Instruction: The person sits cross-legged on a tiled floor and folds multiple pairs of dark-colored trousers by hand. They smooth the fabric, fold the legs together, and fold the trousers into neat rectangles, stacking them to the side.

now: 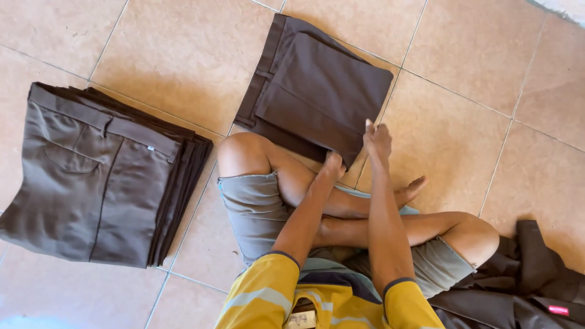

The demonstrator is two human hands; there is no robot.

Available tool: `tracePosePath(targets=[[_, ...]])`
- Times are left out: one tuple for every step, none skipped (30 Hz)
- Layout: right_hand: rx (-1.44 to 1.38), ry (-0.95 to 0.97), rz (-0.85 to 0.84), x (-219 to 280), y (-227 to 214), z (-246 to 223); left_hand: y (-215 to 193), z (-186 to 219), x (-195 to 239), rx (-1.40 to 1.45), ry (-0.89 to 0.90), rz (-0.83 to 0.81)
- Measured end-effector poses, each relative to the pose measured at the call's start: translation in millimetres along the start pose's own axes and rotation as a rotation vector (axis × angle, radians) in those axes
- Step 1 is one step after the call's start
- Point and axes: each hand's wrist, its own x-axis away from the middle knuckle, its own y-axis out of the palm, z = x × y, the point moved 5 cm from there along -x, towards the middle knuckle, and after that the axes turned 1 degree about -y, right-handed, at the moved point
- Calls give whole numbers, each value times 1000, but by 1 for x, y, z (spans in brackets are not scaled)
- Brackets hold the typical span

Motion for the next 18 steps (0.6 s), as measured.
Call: tracePosePath(targets=[[2, 1, 0, -15, 17, 28, 5, -1, 5, 1, -1, -2], [-84, 28, 20, -28, 35, 58, 9, -5, 10, 451, -15, -5], [-171, 55, 41, -41, 52, 89, 13, -8, 16, 901, -31, -7], [-181, 60, 41, -50, 54, 110, 4, -1, 31, 890, -31, -6], [-403, 117, 50, -58, 57, 133, -4, 9, 46, 451, 17, -25], [-622, 170, 56, -67, 61, 155, -11, 18, 61, 17, 61, -41], [-629, 172, 54, -70, 55, 169, -25, 25, 85, 11, 60, -38], [-586, 128, 126, -72, 44, 185, -29, 36, 112, -79, 166, -180], [-543, 85, 197, -75, 33, 200, -32, 46, 139, -169, 272, -321], [-547, 95, 195, -65, 23, 194, -44, 44, 128, -176, 263, -325], [-553, 107, 143, -55, 16, 188, -67, 50, 116, -281, 359, -66], [-560, 119, 90, -45, 9, 182, -89, 54, 108, -386, 452, 194], [-565, 131, 87, -42, 15, 192, -115, 74, 125, -396, 444, 187], [-609, 115, 92, -43, 20, 197, -156, 99, 146, -443, 441, 477], [-654, 99, 98, -44, 25, 201, -195, 125, 170, -485, 432, 768], [-657, 98, 91, -41, 24, 196, -201, 115, 147, -488, 428, 773], [-662, 60, 118, -38, 20, 189, -211, 100, 123, -460, 327, 813], [-670, 20, 148, -37, 15, 180, -222, 88, 99, -429, 230, 852]])
